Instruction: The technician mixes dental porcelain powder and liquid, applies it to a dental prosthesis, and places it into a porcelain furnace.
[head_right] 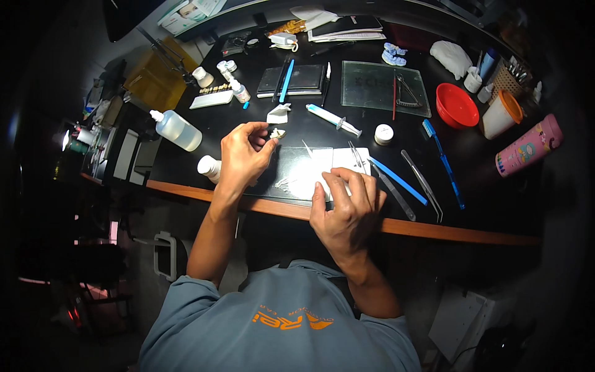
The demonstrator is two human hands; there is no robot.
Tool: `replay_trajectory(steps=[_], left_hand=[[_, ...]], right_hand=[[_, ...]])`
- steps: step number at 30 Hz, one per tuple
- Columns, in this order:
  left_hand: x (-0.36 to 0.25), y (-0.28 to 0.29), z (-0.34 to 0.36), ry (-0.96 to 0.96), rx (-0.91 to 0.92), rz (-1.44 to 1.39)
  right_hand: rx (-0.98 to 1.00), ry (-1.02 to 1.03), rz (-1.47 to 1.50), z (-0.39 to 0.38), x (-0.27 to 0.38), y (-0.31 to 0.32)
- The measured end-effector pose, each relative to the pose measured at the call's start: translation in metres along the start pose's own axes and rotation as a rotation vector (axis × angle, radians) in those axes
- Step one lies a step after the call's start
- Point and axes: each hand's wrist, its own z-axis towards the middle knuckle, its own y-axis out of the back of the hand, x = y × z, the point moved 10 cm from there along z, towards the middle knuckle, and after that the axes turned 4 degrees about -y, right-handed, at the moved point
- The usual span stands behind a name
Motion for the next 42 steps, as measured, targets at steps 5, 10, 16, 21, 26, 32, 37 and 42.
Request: replay_trajectory(steps=[5, 10, 16, 21, 26, 32, 37, 42], left_hand=[[0.014, -0.017, 0.009, 0.147, 0.119, 0.050], [0.014, -0.015, 0.009, 0.162, 0.066, 0.079], [0.002, 0.012, -0.002, -0.004, -0.142, 0.132], [-0.045, 0.059, -0.031, -0.129, -0.252, 0.039], [-0.044, 0.111, -0.077, 0.084, -0.149, 0.006], [-0.012, 0.167, -0.124, 0.205, -0.193, -0.108], [0.018, 0.198, -0.147, 0.242, -0.271, -0.146], [0.034, 0.231, -0.159, 0.261, -0.336, -0.181]], right_hand=[[0.011, 0.031, 0.076, 0.002, -0.002, 0.010], [0.043, 0.044, 0.168, -0.004, -0.005, 0.010], [0.077, 0.110, 0.217, -0.005, 0.013, 0.016], [0.059, 0.100, 0.330, -0.014, 0.011, 0.023], [0.005, 0.191, 0.442, -0.017, 0.015, 0.024], [0.140, 0.245, 0.855, -0.032, 0.041, 0.005], [0.355, 0.406, 0.866, -0.053, 0.081, -0.029], [0.422, 0.445, 0.882, -0.061, 0.117, -0.050]])
